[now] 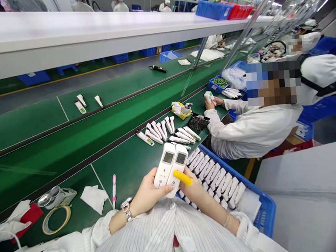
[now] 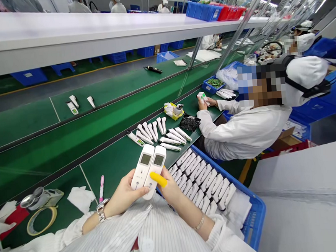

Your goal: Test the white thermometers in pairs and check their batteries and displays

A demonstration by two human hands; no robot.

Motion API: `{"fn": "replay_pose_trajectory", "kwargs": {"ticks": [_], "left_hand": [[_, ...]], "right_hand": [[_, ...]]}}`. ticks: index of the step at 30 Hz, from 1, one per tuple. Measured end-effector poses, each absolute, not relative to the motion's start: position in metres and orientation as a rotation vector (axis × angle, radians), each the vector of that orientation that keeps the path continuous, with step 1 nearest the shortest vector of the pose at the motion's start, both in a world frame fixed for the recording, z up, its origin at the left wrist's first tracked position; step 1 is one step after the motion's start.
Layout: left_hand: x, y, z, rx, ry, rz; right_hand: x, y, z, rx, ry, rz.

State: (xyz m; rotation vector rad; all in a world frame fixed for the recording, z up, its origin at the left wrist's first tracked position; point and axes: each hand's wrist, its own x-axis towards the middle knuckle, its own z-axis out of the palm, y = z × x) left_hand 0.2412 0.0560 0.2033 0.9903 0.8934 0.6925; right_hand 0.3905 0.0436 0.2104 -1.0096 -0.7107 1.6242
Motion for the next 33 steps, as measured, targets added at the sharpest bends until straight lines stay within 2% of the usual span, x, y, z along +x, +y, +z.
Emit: {"fn": "replay_pose_trajectory", "kwargs": {"ticks": [10, 15, 20, 25, 29, 33], "left_hand": [[0.238, 0.059, 0.205, 1.04, 0.963, 0.696], [0.223, 0.052, 0.199, 0.886, 1.038, 0.789], [0.173, 0.021, 0.185, 0.603, 1.48, 1.038], [0.119, -0.061, 0.179, 0.133, 1.896, 1.36], [0.098, -0.124, 0.177, -0.25, 1.994, 1.531], [0.082, -0.148, 0.177, -0.412, 1.918, 1.616]], "right_hand": [[0.389, 0.051, 0.207, -1.008, -0.733, 1.629], [0.388, 0.058, 0.199, -1.042, -0.953, 1.72], [0.373, 0.076, 0.153, -1.171, -1.174, 1.856], [0.322, 0.091, 0.092, -1.13, -1.664, 1.922], [0.259, 0.101, 0.065, -1.057, -1.931, 1.892], [0.191, 0.109, 0.057, -0.984, -2.241, 1.695]]}}
